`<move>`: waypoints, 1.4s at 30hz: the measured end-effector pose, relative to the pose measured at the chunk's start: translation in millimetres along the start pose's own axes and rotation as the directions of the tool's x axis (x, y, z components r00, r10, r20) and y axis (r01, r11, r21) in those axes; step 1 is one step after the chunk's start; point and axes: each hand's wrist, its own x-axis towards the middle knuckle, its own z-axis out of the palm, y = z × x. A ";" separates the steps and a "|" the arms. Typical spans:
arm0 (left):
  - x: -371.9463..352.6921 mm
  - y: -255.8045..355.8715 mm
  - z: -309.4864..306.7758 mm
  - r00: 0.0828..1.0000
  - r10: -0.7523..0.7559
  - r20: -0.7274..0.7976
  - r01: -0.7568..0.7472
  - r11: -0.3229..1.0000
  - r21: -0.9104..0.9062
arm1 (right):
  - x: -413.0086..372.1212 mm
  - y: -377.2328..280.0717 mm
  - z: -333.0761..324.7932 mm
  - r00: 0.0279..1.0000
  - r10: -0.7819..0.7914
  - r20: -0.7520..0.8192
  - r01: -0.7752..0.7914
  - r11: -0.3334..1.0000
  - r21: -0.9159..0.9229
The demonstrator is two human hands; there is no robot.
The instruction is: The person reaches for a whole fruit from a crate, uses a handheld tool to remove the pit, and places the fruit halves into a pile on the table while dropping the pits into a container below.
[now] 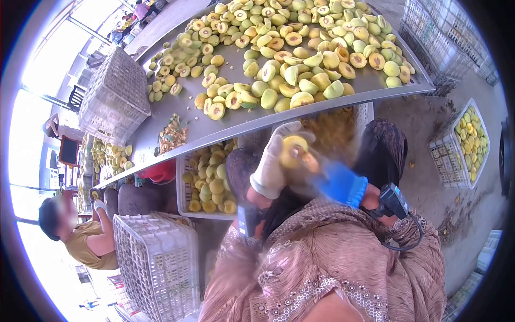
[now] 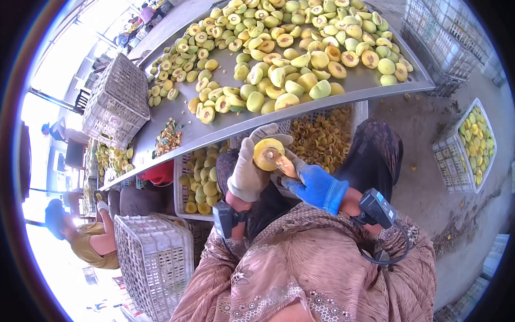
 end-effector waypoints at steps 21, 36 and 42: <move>15.8 -10.7 20.5 0.990 -0.039 -0.137 0.062 0.984 0.169 | -11.4 -3.5 0.3 0.782 0.150 0.605 -0.618 0.062 0.784; 18.2 -33.3 -28.3 0.946 0.063 -0.318 0.056 0.934 0.353 | -14.5 6.5 -43.9 0.834 0.526 0.167 -0.429 0.429 0.795; -46.5 68.8 -85.0 0.781 0.328 -0.531 0.313 0.529 0.788 | -25.2 20.1 -49.3 0.799 0.596 0.078 -0.447 0.503 0.740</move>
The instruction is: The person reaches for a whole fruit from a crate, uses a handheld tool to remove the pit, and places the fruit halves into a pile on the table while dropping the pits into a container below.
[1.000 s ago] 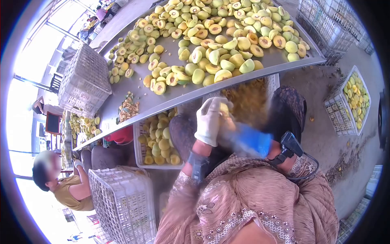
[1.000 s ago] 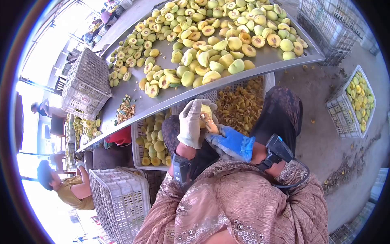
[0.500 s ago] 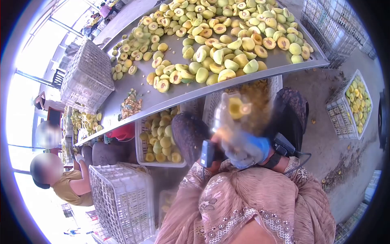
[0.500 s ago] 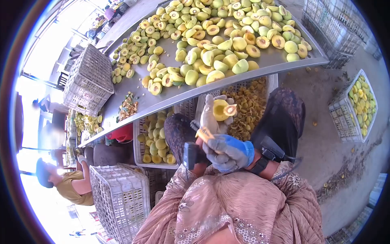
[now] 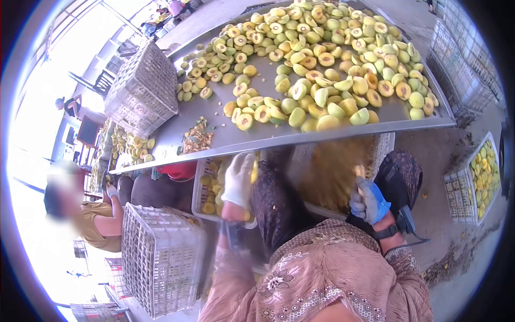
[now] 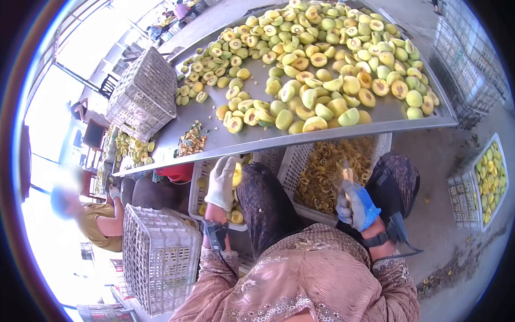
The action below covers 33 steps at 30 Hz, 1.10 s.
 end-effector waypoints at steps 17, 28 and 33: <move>163.6 -12.0 20.3 0.995 -0.003 -0.095 0.072 0.678 0.732 | 12.2 12.6 -2.4 0.996 0.029 -0.082 -0.036 0.996 -0.081; 57.4 22.4 41.0 0.985 -0.101 0.141 0.170 0.415 -0.894 | 10.5 -18.9 87.6 0.980 0.020 0.196 0.061 0.916 -0.396; 14.3 42.2 76.0 0.975 -0.030 0.220 0.220 0.271 -0.937 | 0.3 -22.0 116.2 0.966 0.007 0.260 0.113 0.890 -0.442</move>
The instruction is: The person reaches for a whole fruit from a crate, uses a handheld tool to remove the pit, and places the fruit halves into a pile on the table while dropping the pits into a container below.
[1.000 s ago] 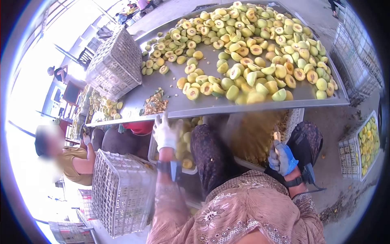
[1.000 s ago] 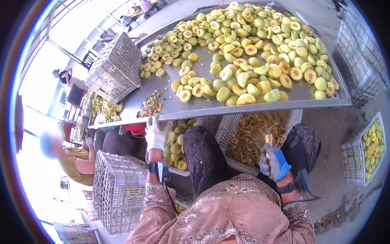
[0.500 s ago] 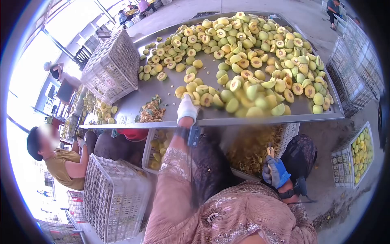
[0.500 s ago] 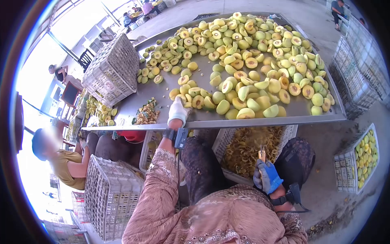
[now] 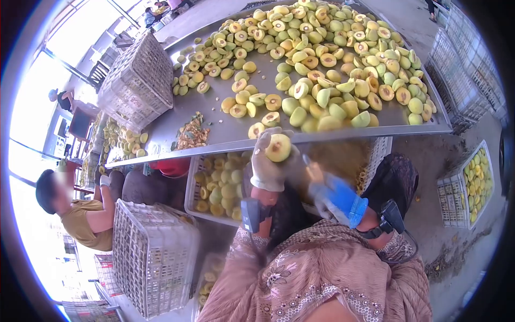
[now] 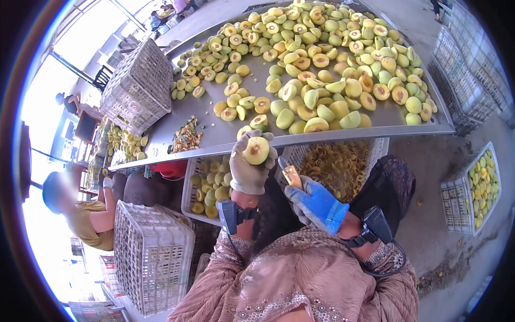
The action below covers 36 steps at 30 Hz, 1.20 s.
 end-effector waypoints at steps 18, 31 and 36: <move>-41.1 -36.2 18.2 0.938 0.294 0.183 -0.341 0.695 0.633 | -5.8 26.7 3.0 0.986 -0.054 -0.159 0.012 0.967 -0.255; -58.0 -42.6 30.7 0.988 0.151 0.024 -0.132 0.768 0.626 | -18.9 27.1 -5.7 0.994 0.107 -0.002 -0.107 0.994 -0.015; -44.5 -32.5 23.0 0.987 -0.113 0.117 0.008 0.750 0.662 | -23.3 22.8 -16.1 0.968 0.235 0.088 -0.244 0.963 0.116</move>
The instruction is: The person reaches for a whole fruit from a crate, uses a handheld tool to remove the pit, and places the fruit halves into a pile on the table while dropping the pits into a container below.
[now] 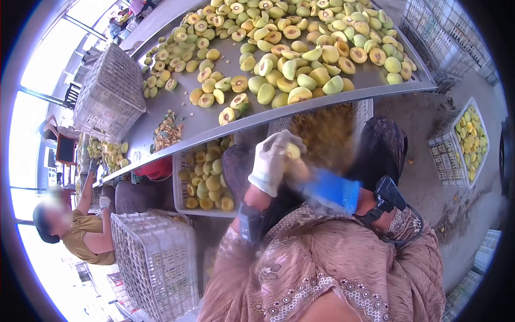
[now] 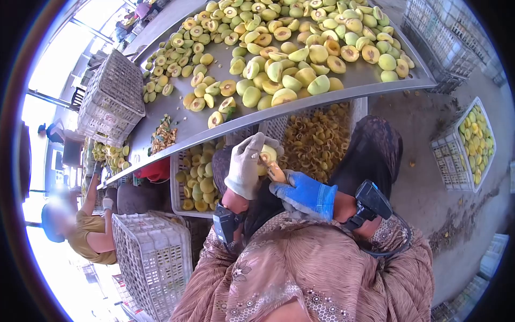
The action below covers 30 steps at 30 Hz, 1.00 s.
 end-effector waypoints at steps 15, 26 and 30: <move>10.0 -6.8 2.7 0.972 -0.159 0.171 0.121 0.970 0.212 | -0.1 18.9 -22.7 0.970 -0.006 0.242 -0.052 0.971 0.235; 15.1 -24.6 8.7 0.981 -0.078 0.177 0.095 0.991 -0.091 | 3.0 23.1 -36.0 0.932 -0.058 0.359 -0.077 0.934 0.350; 14.6 -25.2 14.0 0.986 0.004 0.169 0.001 0.999 -0.034 | 2.4 24.0 -37.8 0.944 -0.033 0.327 -0.091 0.930 0.356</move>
